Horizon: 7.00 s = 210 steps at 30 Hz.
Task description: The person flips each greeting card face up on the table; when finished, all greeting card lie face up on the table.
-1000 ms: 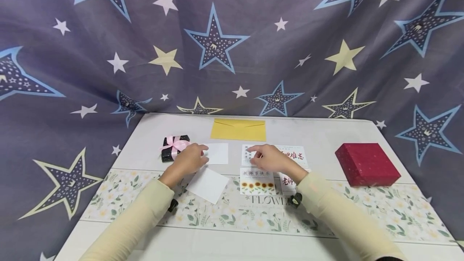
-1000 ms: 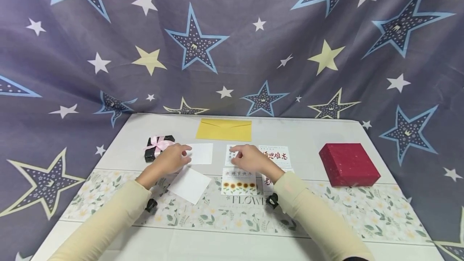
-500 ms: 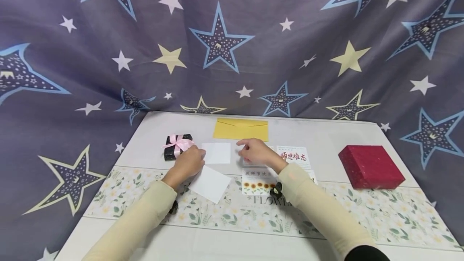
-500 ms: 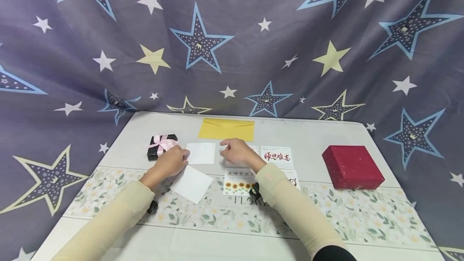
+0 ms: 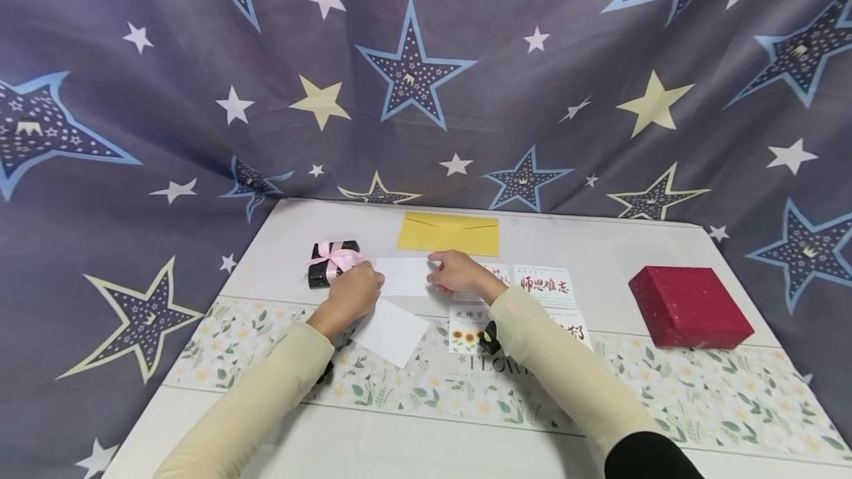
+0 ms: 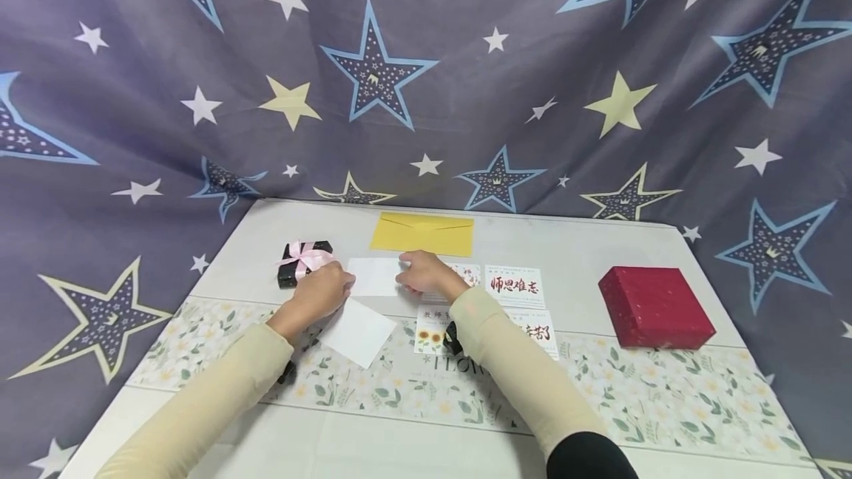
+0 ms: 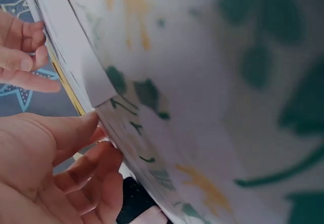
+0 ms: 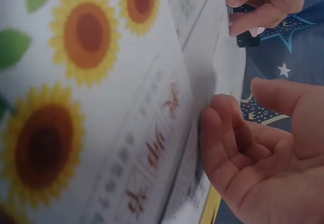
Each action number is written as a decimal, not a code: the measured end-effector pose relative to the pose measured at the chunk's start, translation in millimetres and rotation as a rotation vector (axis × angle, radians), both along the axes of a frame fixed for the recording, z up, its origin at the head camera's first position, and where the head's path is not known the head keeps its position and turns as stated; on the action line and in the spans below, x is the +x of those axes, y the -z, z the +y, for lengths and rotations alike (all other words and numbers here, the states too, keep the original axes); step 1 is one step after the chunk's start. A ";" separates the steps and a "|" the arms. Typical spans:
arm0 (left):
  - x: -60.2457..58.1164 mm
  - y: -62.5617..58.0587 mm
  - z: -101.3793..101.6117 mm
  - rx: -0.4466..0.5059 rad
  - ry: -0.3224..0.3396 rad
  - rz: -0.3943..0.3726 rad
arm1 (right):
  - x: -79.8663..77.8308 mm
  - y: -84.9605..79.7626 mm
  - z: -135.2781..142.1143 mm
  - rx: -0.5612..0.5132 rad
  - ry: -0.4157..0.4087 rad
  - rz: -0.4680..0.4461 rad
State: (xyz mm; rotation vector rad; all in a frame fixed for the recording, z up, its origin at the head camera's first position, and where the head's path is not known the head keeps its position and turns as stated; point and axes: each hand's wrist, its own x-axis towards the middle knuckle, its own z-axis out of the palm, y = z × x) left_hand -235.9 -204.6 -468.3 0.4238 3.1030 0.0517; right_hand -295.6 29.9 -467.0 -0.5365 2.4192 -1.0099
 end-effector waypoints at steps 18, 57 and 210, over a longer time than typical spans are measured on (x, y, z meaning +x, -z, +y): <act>-0.7 -2.5 -1.2 0.062 -0.064 -0.023 | -8.9 6.1 -1.7 -0.045 0.036 -0.080; 3.9 0.9 -4.6 0.147 -0.122 -0.008 | -17.7 12.7 -14.0 -0.375 0.328 -0.213; 2.6 -6.0 9.7 0.273 -0.042 -0.202 | 27.6 -3.1 62.3 0.178 -0.126 0.239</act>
